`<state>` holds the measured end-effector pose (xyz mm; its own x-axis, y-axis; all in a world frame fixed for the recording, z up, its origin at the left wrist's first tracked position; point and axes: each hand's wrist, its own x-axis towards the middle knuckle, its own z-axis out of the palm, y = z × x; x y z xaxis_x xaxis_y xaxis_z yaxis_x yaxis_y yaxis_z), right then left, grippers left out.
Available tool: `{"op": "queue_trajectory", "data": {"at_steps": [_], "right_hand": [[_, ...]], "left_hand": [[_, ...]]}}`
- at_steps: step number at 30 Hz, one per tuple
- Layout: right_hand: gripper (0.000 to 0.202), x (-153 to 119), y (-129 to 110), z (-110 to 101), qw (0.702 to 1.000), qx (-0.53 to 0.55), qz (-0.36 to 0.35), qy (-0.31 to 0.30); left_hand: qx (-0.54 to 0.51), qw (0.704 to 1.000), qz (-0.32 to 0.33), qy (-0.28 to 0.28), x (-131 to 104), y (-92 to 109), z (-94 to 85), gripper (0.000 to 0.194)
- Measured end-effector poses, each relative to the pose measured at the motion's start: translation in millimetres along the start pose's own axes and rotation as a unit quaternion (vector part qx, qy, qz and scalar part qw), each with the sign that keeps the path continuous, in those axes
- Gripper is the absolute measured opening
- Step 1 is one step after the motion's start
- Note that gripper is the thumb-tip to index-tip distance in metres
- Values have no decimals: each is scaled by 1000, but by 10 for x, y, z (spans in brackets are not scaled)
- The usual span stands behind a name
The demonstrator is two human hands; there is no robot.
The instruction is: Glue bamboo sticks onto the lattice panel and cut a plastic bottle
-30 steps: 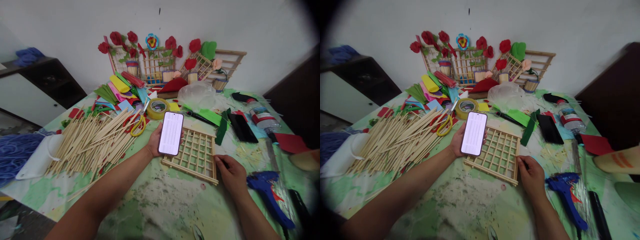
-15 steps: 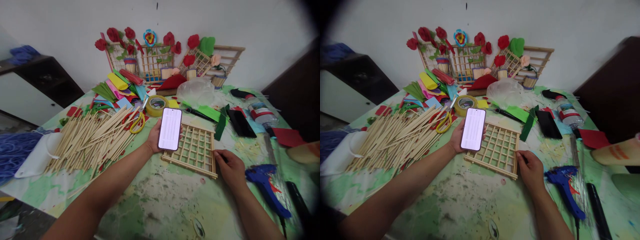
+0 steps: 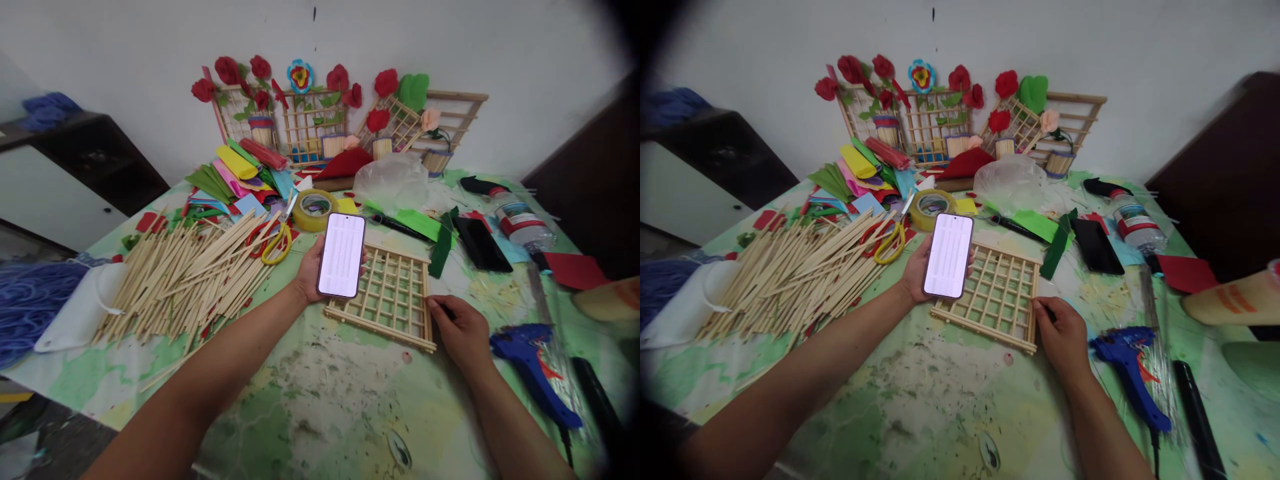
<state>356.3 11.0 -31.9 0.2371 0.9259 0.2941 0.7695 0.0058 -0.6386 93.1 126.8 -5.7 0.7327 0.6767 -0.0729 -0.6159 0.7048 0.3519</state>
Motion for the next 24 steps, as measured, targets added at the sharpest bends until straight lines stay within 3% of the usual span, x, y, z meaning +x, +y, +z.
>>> {"op": "queue_trajectory", "data": {"at_steps": [24], "right_hand": [[29,8,-21,-7,1000,8,1,-2]], "left_hand": [[-3,1000,10,-14,-8,-11,38,65]]}}
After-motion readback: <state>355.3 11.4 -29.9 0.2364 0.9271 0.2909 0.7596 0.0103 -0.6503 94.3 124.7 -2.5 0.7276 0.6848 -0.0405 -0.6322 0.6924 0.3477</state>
